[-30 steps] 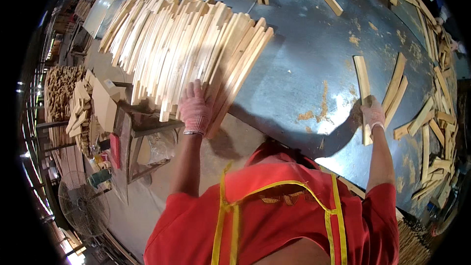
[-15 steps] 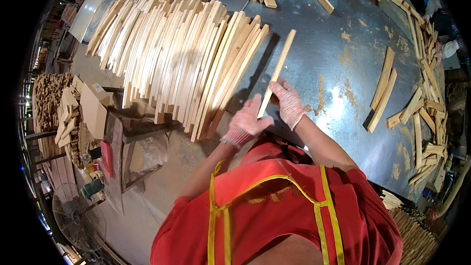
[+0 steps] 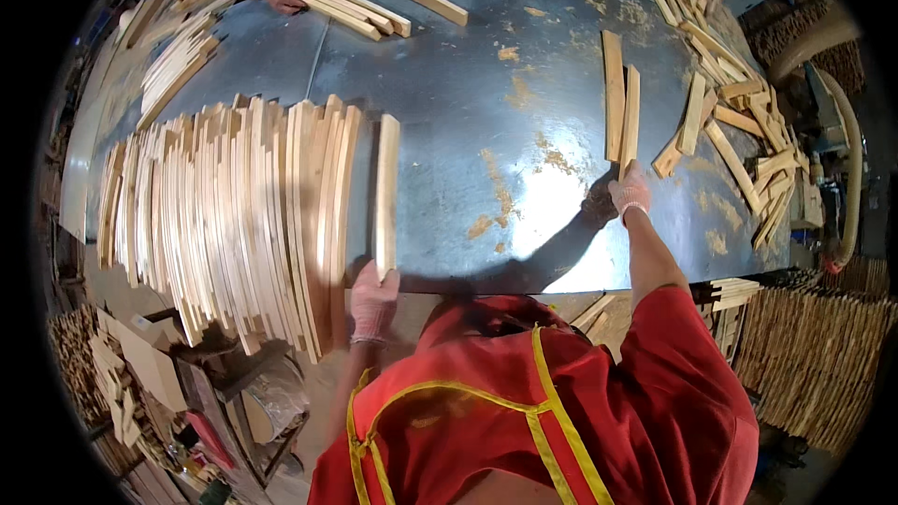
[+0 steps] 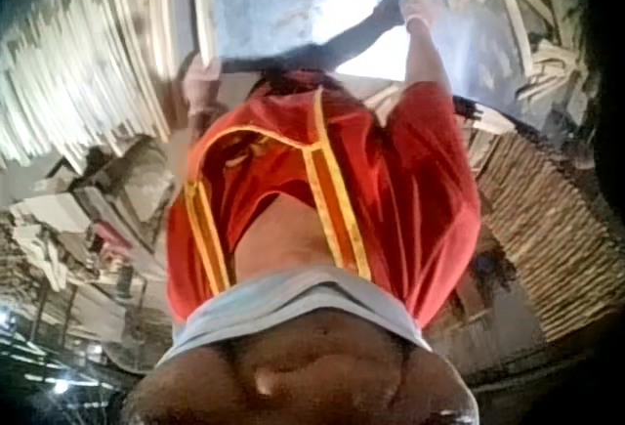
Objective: The person sorts and stacks thin wooden slats on a large metal table in a workshop. They pick up individual pieces, inspect them, and place them into a growing pile, occasionally moving other pieces aside to maintain order.
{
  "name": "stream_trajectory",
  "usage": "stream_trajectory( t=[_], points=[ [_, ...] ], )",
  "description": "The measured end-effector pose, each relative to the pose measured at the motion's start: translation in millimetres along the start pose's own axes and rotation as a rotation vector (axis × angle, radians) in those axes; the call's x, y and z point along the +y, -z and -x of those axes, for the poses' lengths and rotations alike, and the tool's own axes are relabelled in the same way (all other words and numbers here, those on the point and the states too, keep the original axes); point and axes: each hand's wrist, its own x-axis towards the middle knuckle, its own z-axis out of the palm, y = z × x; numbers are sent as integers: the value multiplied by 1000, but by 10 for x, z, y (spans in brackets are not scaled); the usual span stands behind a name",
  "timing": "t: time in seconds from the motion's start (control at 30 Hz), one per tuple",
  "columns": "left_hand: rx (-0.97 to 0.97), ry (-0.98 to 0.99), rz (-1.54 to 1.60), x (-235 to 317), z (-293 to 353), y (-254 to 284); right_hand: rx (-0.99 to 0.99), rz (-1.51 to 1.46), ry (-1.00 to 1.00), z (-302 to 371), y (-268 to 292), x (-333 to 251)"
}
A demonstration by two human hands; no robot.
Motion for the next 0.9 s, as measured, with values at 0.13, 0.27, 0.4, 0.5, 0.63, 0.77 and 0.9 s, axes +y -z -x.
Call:
stream_trajectory(
  t=[0.13, 0.27, 0.4, 0.5, 0.63, 0.77, 0.9],
  points=[
    [-30, -55, -99, 235, -228, -357, -74, -686, -51, 589, -113, -301],
    [-184, 52, 355, 670, -315, -766, -476, -828, 90, 1812, 101, -1025],
    [-294, 46, 41, 1354, -456, -1042, -729, -585, 780, 1668, 401, -1394],
    [-398, 277, 257, 1767, -471, -872, -274, -424, 523, 584, 539, -1407],
    [-286, 141, 88, 1499, -551, -913, 94, -93, 150, -691, 173, -701],
    [-131, 29, -56, 1263, -334, -673, -210, -766, 208, -367, -50, -722],
    [-31, 9, -207, 1055, -110, -686, -698, -1009, 33, 1190, -324, -1023]
  ],
)
